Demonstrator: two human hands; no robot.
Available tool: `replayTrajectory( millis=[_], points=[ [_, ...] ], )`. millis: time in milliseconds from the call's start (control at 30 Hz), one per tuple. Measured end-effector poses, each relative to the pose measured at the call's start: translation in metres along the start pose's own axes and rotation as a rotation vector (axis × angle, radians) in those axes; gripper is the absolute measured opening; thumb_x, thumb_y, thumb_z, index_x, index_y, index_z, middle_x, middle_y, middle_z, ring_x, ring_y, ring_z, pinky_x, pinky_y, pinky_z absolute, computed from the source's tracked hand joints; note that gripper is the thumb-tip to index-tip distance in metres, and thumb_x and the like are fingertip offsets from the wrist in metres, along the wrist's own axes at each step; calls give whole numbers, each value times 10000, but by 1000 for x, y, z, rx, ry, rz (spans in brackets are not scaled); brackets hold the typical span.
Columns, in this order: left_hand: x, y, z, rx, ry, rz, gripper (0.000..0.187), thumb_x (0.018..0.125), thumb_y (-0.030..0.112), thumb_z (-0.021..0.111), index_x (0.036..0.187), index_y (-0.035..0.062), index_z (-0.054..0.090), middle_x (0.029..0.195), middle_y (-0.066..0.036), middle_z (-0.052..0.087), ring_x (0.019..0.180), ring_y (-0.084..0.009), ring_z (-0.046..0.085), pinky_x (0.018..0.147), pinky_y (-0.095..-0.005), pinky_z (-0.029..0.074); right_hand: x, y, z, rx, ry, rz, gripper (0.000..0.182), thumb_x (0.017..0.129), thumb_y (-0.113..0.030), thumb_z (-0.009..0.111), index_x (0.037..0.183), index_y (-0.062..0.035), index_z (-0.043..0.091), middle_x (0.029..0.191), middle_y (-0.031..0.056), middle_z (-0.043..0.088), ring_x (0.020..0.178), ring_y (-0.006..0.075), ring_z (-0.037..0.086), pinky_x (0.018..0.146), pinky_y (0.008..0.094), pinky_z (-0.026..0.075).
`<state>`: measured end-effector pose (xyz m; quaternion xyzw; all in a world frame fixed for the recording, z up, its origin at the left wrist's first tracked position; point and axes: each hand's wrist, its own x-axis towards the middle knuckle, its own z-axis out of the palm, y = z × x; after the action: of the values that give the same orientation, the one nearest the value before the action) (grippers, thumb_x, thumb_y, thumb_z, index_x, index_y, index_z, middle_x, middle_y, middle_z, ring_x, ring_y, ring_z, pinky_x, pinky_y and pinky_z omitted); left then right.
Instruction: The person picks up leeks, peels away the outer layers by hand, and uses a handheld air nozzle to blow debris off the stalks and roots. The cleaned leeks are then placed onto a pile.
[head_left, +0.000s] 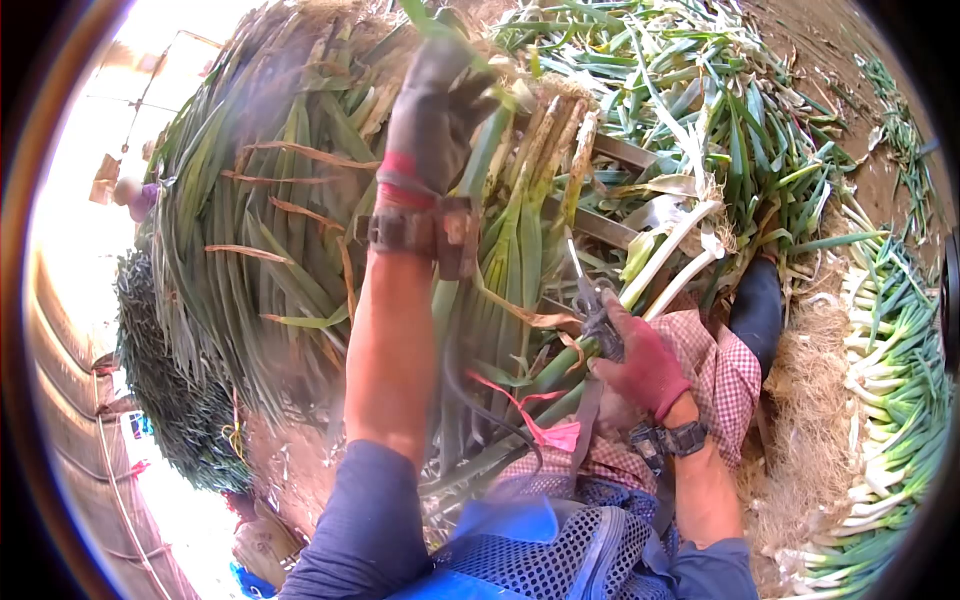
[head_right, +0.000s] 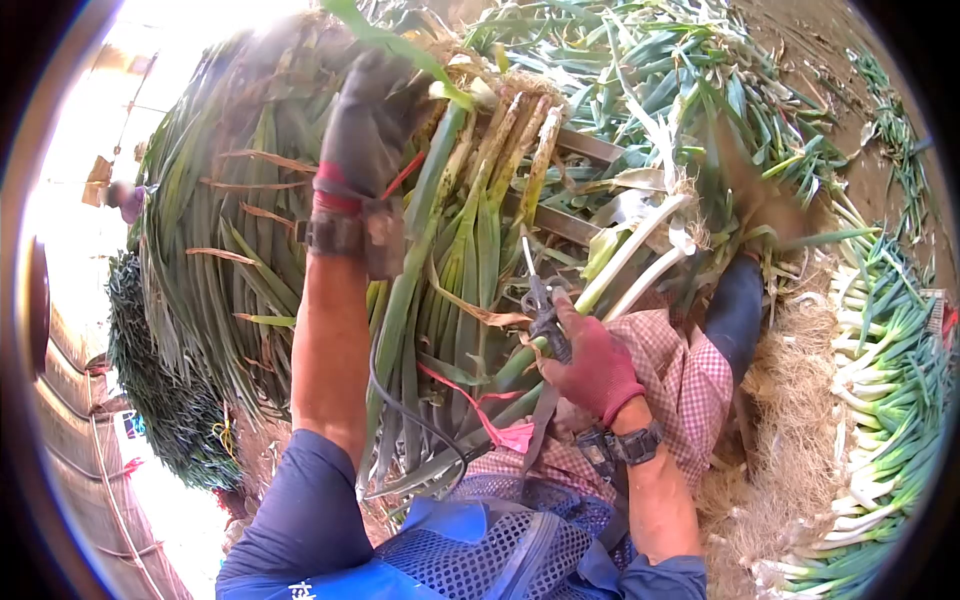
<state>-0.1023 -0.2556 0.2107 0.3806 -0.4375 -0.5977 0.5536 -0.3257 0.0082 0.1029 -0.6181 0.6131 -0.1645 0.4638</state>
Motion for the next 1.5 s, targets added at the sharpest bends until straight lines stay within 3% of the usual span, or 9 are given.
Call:
replayTrajectory(
  millis=[133, 200, 367, 433, 500, 600, 833, 1033, 1500],
  points=[
    [-43, -72, -64, 1616, 62, 65, 718, 818, 527, 780, 1371, 96, 629, 1286, -263, 671, 1195, -408, 660, 979, -470, 534, -4, -9, 2, 58, -24, -30, 880, 813, -309, 779, 1581, -70, 422, 1270, 267, 638, 1168, 431, 645, 1009, 460, 520],
    [-68, -74, -77, 1812, -84, -306, 703, 822, 488, 759, 1392, 102, 621, 1279, -252, 670, 1174, -419, 662, 979, -482, 535, -2, -16, 2, 53, -27, -88, 854, 824, -320, 758, 1575, -81, 430, 1258, 262, 638, 1130, 443, 653, 989, 473, 531],
    [-84, -73, -98, 1481, 88, -356, 717, 825, 403, 794, 1428, 69, 598, 1336, -219, 651, 1148, -384, 676, 989, -467, 534, 18, -41, 2, -18, -52, -34, 832, 835, -340, 734, 1573, -99, 435, 1197, 269, 652, 1076, 469, 663, 959, 503, 538],
    [-90, -71, -89, 1730, 277, 173, 603, 841, 400, 801, 1328, 63, 685, 1148, -186, 738, 1052, -357, 719, 956, -440, 557, 27, -49, 0, -39, -92, -26, 830, 836, -342, 728, 1575, -105, 433, 1177, 273, 657, 1058, 477, 666, 948, 512, 540],
    [-97, -68, -72, 1686, 326, 331, 474, 871, 390, 790, 1216, 67, 750, 1042, -153, 768, 992, -343, 738, 934, -425, 570, 41, -45, 6, -69, -90, -59, 829, 834, -328, 721, 1579, -113, 429, 1157, 278, 666, 1046, 472, 673, 943, 514, 543],
    [-119, -66, -47, 1281, 123, -52, 372, 913, 313, 735, 1174, 49, 751, 1133, -165, 748, 1039, -336, 726, 938, -426, 567, 60, -48, 6, -61, -84, -47, 822, 835, -303, 706, 1582, -112, 422, 1124, 278, 692, 1044, 460, 689, 948, 508, 550],
    [-121, -116, -47, 1682, 16, -89, 378, 930, 274, 642, 1274, 123, 690, 1200, -169, 709, 1024, -391, 708, 904, -487, 563, 108, -55, -16, -131, -46, 41, 777, 826, -278, 704, 1548, -101, 477, 1081, 270, 716, 1018, 449, 708, 926, 485, 565],
    [-131, -124, -58, 1721, 7, -93, 314, 927, 251, 647, 1217, 131, 675, 1104, -181, 694, 947, -417, 704, 807, -520, 566, 58, -39, -13, 130, -175, -82, 836, 819, -278, 727, 1567, -52, 430, 1094, 274, 710, 995, 453, 702, 905, 490, 555],
    [-123, -122, -42, 1804, 1, -225, 346, 885, 394, 715, 1089, 115, 700, 1083, -170, 703, 1011, -374, 703, 830, -501, 564, 75, -53, 5, -34, -49, -11, 877, 799, -282, 751, 1584, -84, 413, 1011, 292, 688, 957, 464, 690, 872, 475, 548]
  ],
)
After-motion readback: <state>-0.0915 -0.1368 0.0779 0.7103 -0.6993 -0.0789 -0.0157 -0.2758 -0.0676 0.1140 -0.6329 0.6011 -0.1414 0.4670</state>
